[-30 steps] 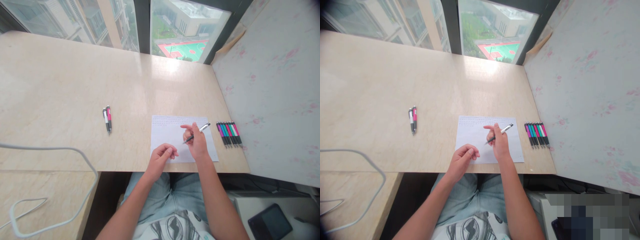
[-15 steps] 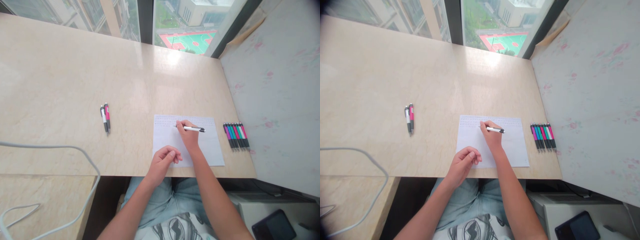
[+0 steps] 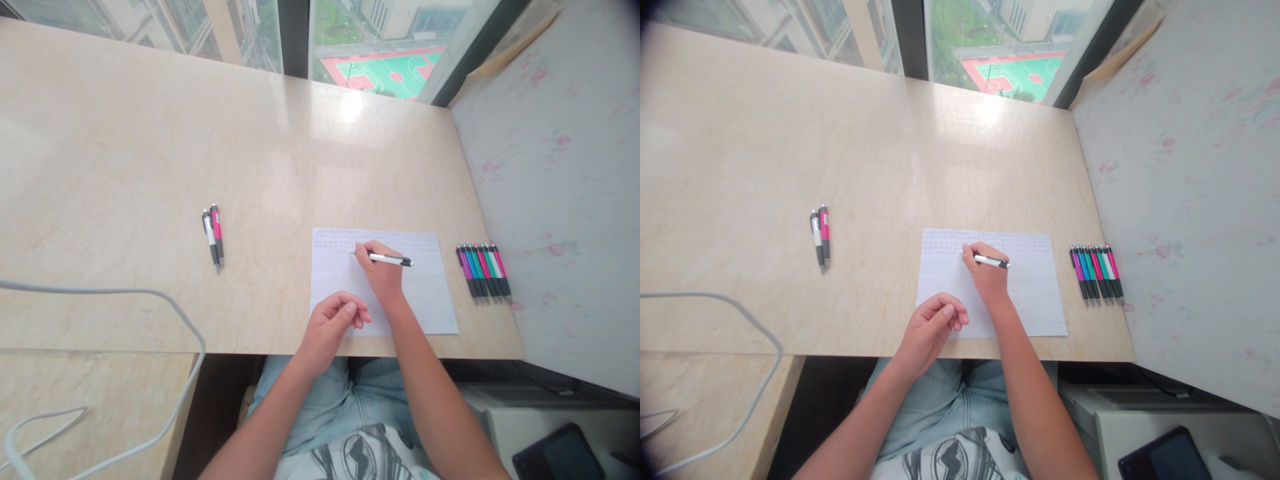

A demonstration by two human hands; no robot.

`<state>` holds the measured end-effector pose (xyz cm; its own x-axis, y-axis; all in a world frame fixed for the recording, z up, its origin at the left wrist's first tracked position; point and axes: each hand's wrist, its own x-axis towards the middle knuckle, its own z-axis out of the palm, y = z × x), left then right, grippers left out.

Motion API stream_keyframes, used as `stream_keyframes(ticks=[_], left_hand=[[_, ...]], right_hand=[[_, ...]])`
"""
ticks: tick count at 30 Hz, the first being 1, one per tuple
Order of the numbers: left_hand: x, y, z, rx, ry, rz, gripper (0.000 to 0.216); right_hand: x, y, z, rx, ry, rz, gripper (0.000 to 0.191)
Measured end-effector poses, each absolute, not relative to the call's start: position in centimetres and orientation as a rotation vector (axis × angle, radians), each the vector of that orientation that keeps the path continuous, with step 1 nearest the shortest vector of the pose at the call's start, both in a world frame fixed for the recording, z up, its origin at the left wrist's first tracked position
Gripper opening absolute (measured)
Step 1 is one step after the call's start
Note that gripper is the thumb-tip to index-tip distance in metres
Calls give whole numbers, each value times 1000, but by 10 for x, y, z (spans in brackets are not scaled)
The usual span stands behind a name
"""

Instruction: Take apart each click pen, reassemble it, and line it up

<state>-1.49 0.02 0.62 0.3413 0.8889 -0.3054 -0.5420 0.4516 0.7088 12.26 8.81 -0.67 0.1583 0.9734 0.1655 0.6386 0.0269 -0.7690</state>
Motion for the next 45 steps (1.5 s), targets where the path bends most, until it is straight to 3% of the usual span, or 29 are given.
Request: stream_keyframes(ticks=[21,26,31,35,41,45], left_hand=[[-14,1,10,516,745,998,18],[-14,0,10,506,748,999,18],[-13,0,9,511,756,1001,19],[-13,-1,9,512,743,1015,18],[-13,-1,6,557,743,1038,16],[-12,0,4,584,756,1053,15]], right_hand=[[125,88,-8,-1679,-1539,529,36],[133,89,-11,-1578,-1131,718,34],[139,94,-13,-1367,-901,882,46],[148,94,-2,-1284,-767,1041,27],[168,63,11,-1407,-762,1093,76],[181,40,11,-1462,-723,1089,86]])
